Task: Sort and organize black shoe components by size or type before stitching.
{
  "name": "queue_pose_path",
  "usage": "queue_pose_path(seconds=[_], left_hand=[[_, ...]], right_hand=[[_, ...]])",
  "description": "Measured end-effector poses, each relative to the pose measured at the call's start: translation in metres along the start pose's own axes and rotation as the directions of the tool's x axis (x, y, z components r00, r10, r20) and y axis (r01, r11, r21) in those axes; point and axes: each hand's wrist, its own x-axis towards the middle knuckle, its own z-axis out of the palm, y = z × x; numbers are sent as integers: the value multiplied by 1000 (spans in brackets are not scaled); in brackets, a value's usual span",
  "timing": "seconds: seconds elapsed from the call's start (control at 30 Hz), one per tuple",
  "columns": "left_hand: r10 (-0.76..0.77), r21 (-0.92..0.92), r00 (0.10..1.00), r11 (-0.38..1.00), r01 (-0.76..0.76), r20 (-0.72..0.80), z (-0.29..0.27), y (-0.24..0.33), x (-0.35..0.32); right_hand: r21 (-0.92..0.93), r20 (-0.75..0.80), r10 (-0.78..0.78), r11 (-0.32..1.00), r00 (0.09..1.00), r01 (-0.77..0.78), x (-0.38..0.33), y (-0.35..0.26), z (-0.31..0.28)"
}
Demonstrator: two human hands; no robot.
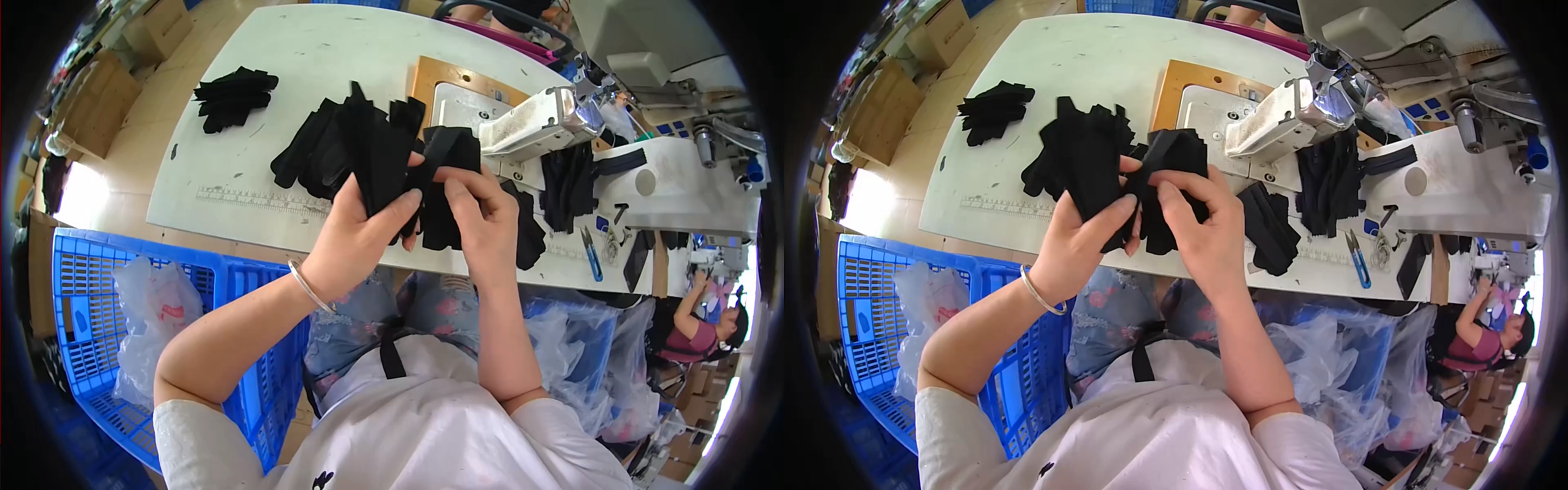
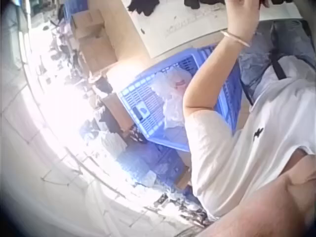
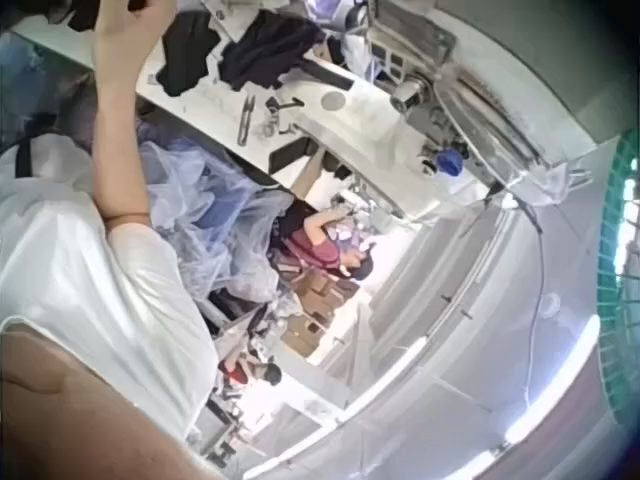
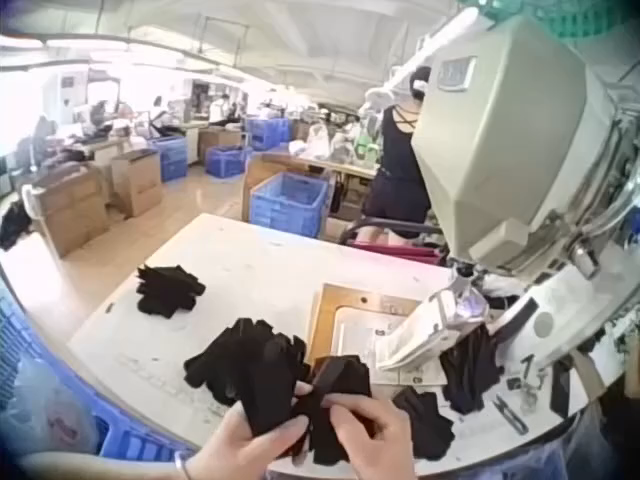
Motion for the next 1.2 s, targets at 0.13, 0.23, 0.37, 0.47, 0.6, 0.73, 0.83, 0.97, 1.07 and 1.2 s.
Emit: queue_pose_path(seconds=[0.13,0.23,0.37,0.47,0.6,0.73,0.83,0.97,1.07,1.2], left_hand=[[73,65,990,996,-65,-118,15,-10,2],[56,77,979,996,-42,-195,15,-10,5],[89,361,961,933,12,-263,9,-25,6],[123,390,957,921,-11,-263,9,-30,6],[184,455,954,889,-58,-237,10,-29,3],[164,462,962,886,-46,-219,13,-22,2],[214,485,958,869,-97,-191,14,-22,1],[220,512,959,853,-101,-177,11,-25,2],[218,501,964,858,-115,-153,12,-22,1],[308,547,950,805,-231,-51,8,-22,-1]], right_hand=[[-164,-65,10,986,998,-21,0,-5,-1],[-273,-113,-111,959,987,77,0,-6,-2],[-368,-70,-259,904,963,216,-7,-16,4],[-341,0,-340,884,940,320,-8,-13,11],[-370,24,-118,921,993,119,-11,-21,13],[-297,43,-100,949,994,108,-9,-13,8],[-254,41,-74,964,996,82,-9,-11,7],[-254,48,-107,960,993,116,-10,-5,9],[-268,38,-150,951,988,155,-10,-4,9],[-245,57,-164,954,985,173,-9,-9,13]])
